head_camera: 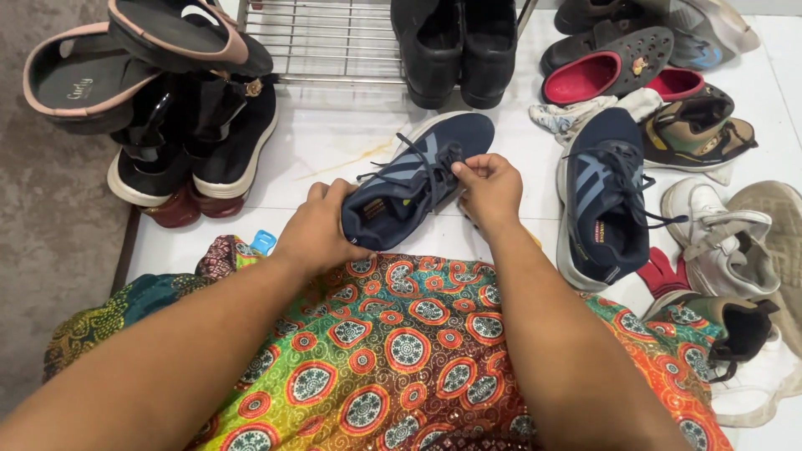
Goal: The person sits on the floor and cleans a pair of blue sneakers using a brush. They scrub the upper, sides, and sole, then tie the laces and place the shoes on a metal shoe rack.
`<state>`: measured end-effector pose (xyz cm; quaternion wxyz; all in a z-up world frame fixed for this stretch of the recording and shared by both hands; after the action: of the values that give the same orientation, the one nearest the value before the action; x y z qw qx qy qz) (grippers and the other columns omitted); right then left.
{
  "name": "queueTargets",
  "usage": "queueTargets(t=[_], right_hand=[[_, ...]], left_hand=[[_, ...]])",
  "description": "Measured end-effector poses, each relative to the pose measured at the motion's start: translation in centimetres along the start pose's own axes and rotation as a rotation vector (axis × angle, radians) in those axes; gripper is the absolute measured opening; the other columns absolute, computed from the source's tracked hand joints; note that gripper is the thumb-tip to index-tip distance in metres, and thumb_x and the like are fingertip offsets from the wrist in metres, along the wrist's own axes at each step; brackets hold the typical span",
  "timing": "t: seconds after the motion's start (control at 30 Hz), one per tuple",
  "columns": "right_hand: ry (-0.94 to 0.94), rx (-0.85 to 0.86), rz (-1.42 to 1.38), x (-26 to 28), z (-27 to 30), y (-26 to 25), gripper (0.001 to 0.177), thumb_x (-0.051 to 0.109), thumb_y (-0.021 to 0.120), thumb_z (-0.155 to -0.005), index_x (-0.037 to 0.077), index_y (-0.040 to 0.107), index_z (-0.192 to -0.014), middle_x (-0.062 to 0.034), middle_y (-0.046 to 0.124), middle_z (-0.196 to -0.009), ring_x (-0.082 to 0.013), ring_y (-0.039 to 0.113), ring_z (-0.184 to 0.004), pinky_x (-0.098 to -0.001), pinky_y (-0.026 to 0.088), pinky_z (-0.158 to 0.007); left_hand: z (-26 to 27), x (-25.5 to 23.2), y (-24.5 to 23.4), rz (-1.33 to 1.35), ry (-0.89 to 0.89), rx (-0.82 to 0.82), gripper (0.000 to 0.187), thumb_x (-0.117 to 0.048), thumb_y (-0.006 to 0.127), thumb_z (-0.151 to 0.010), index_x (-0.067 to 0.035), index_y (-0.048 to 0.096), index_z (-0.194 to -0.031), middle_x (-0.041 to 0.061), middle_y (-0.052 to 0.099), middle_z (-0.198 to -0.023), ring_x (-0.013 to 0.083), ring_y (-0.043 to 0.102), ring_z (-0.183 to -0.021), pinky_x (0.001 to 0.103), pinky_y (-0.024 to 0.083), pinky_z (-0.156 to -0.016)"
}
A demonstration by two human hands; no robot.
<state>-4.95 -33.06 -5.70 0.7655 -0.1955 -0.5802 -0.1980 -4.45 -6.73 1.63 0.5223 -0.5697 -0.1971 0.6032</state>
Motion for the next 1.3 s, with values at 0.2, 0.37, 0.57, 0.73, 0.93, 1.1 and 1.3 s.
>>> queueTargets(t=[0.2,0.37,0.57,0.73,0.93,1.1,1.3], right_hand=[[0.036,0.064,-0.09,-0.3,-0.5,-0.5,0.017,0.009,0.072,-0.092,0.004,0.073,-0.109,-0.0008,0.073,-0.088,-0.0072,0.069,-0.075,-0.0225,0.056,-0.065],[0.151,0.097,0.023,0.5,0.4,-0.1,0.018,0.009,0.07,-0.094,0.008,0.072,-0.111,-0.002,0.071,-0.089,-0.0097,0.065,-0.073,-0.0268,0.047,-0.06],[-0.624,0.254,0.469,-2.0,-0.5,0.4,0.032,-0.003,0.054,-0.093,0.005,0.071,-0.12,-0.012,0.071,-0.123,-0.0261,0.072,-0.103,-0.0346,0.055,-0.091],[-0.704,0.172,0.66,-0.9,0.8,1.5,0.047,0.002,0.053,-0.095,0.013,0.063,-0.139,-0.0232,0.057,-0.137,-0.0413,0.056,-0.125,-0.0436,0.044,-0.107],[-0.624,0.259,0.878,0.1,1.6,3.5,0.036,0.024,0.059,-0.102,0.017,0.07,-0.136,-0.0221,0.055,-0.141,-0.0444,0.046,-0.13,-0.0526,0.033,-0.105],[-0.474,0.352,0.542,1.7,1.6,3.0,0.036,0.031,0.068,-0.096,0.01,0.071,-0.124,-0.0155,0.065,-0.132,-0.0309,0.062,-0.126,-0.0374,0.046,-0.107],[-0.362,0.362,0.511,1.0,2.8,3.3,0.027,0.027,0.072,-0.092,0.006,0.073,-0.108,-0.0103,0.073,-0.122,-0.0275,0.068,-0.115,-0.0375,0.051,-0.099]], left_hand=[[0.1,0.4,0.2,-0.009,-0.025,0.039,0.102,-0.038,0.1,-0.051,-0.015,0.046,-0.133,0.016,0.052,-0.129,0.0367,0.062,-0.116,0.044,0.051,-0.1],[0.4,0.7,0.4,-0.05,-0.052,0.199,0.103,-0.049,0.096,-0.052,-0.006,0.048,-0.131,0.023,0.066,-0.118,0.037,0.068,-0.111,0.041,0.052,-0.099],[0.6,1.2,3.0,0.167,0.036,0.38,0.103,-0.057,0.09,-0.053,0.001,0.055,-0.131,0.019,0.075,-0.114,0.0313,0.073,-0.107,0.036,0.053,-0.098],[-0.1,1.4,3.6,0.111,0.017,0.464,0.099,-0.067,0.084,-0.052,-0.001,0.067,-0.124,0.018,0.077,-0.113,0.0305,0.074,-0.105,0.037,0.054,-0.096],[-3.3,2.1,3.4,-0.006,-0.054,0.519,0.093,-0.083,0.061,-0.081,0.003,0.076,-0.113,0.023,0.076,-0.113,0.0323,0.072,-0.107,0.041,0.05,-0.099],[-4.6,3.1,3.0,0.104,0.031,-0.054,0.06,-0.056,0.076,-0.08,-0.004,0.066,-0.109,0.018,0.072,-0.1,0.0351,0.069,-0.097,0.047,0.053,-0.085],[-5.3,2.9,3.9,0.317,0.128,-0.021,0.037,-0.039,0.081,-0.078,-0.008,0.071,-0.096,0.009,0.074,-0.082,0.0244,0.072,-0.079,0.039,0.055,-0.074]])
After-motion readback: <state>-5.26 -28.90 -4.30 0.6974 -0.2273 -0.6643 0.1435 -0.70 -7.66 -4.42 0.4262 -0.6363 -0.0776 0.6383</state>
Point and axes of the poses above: each hand's wrist, its own z-axis away from the middle knuckle, its own y-axis out of the palm, x = y × z, the point moved 1 cm from there along -z, towards the middle knuckle
